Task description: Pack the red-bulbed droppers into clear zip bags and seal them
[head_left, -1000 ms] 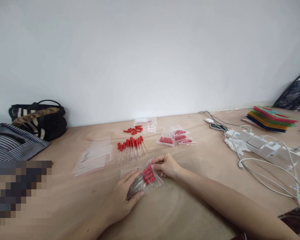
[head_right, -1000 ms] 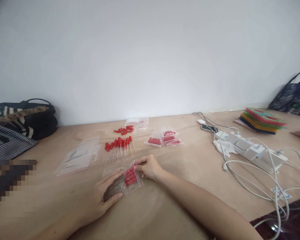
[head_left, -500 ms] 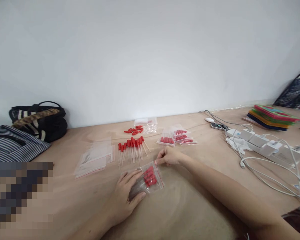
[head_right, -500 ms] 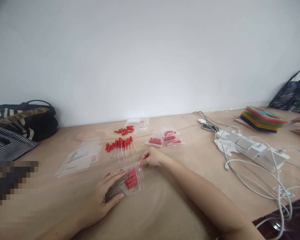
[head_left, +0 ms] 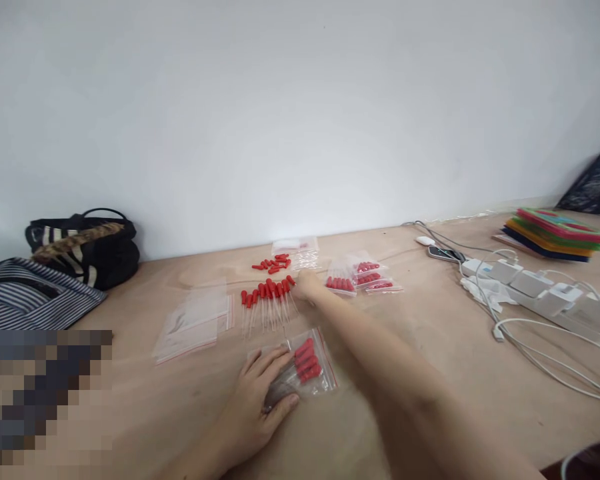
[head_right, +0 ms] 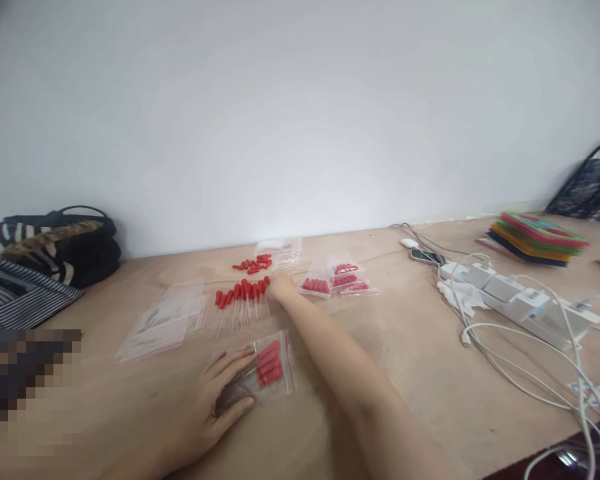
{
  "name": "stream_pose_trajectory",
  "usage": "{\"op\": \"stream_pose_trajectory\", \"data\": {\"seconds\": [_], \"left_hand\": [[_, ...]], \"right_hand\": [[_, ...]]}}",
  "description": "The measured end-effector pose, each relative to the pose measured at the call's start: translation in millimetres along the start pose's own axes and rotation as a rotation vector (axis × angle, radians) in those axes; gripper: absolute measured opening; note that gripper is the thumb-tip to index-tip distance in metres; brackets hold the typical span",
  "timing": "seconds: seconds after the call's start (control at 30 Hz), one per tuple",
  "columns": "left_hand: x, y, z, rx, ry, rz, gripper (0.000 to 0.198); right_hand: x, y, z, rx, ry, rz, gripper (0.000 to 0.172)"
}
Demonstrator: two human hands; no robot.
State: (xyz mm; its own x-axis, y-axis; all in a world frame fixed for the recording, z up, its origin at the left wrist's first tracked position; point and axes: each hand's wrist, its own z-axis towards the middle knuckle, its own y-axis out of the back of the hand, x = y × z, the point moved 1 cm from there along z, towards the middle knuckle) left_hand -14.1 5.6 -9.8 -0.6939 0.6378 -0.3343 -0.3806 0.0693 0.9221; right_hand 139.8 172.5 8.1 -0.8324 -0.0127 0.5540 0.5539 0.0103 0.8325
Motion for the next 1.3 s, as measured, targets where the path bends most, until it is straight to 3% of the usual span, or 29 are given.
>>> {"op": "stream_pose_trajectory", "data": {"seconds": [0.13,0.27,0.3,0.4,0.5,0.6,0.73,1.0,1.17,1.3], "left_hand": [[2.5,-2.9,-2.9,-0.027,-0.018,-0.017,0.046],[-0.3,-2.0,-2.0,-0.001,-0.012,-0.036,0.045],[-1.4,-1.6,-1.1,0.006,-0.012,-0.039,0.045],[-3.4,-3.7,2.7,0.005,-0.015,-0.050,0.045],[-3.9,-11.0,8.3,-0.022,-0.027,-0.059,0.045],[-6.0,-18.9,15.5,-0.041,-0.042,-0.062,0.046],[-12.2,-22.9,23.3,-0.039,-0.022,-0.061,0.045],[-17.8,-20.5,24.9,-0.030,0.000,-0.049,0.043],[-20.8,-18.6,25.0,-0.021,0.018,-0.055,0.042],[-21.9,-17.0,24.6,-0.022,0.019,-0.062,0.042]], "right_hand": [[-10.5,22.3,-15.5,0.038,0.024,0.075,0.042],[-50.3,52.6,-58.4,0.045,0.101,0.198,0.062],[-62.9,56.9,-70.6,0.066,0.100,0.339,0.065],[-97.4,57.2,-104.3,0.083,0.038,0.706,0.061],[-117.1,45.9,-129.6,-0.029,-0.014,0.956,0.046],[-121.4,36.3,-145.3,-0.162,-0.054,1.130,0.045],[-118.9,34.5,-153.1,-0.232,-0.067,1.211,0.050],[-115.7,33.0,-160.1,-0.244,-0.060,1.207,0.054],[-120.6,38.6,-163.1,-0.363,-0.078,1.152,0.054],[-122.8,40.0,-162.7,-0.368,-0.078,1.113,0.054]]}}
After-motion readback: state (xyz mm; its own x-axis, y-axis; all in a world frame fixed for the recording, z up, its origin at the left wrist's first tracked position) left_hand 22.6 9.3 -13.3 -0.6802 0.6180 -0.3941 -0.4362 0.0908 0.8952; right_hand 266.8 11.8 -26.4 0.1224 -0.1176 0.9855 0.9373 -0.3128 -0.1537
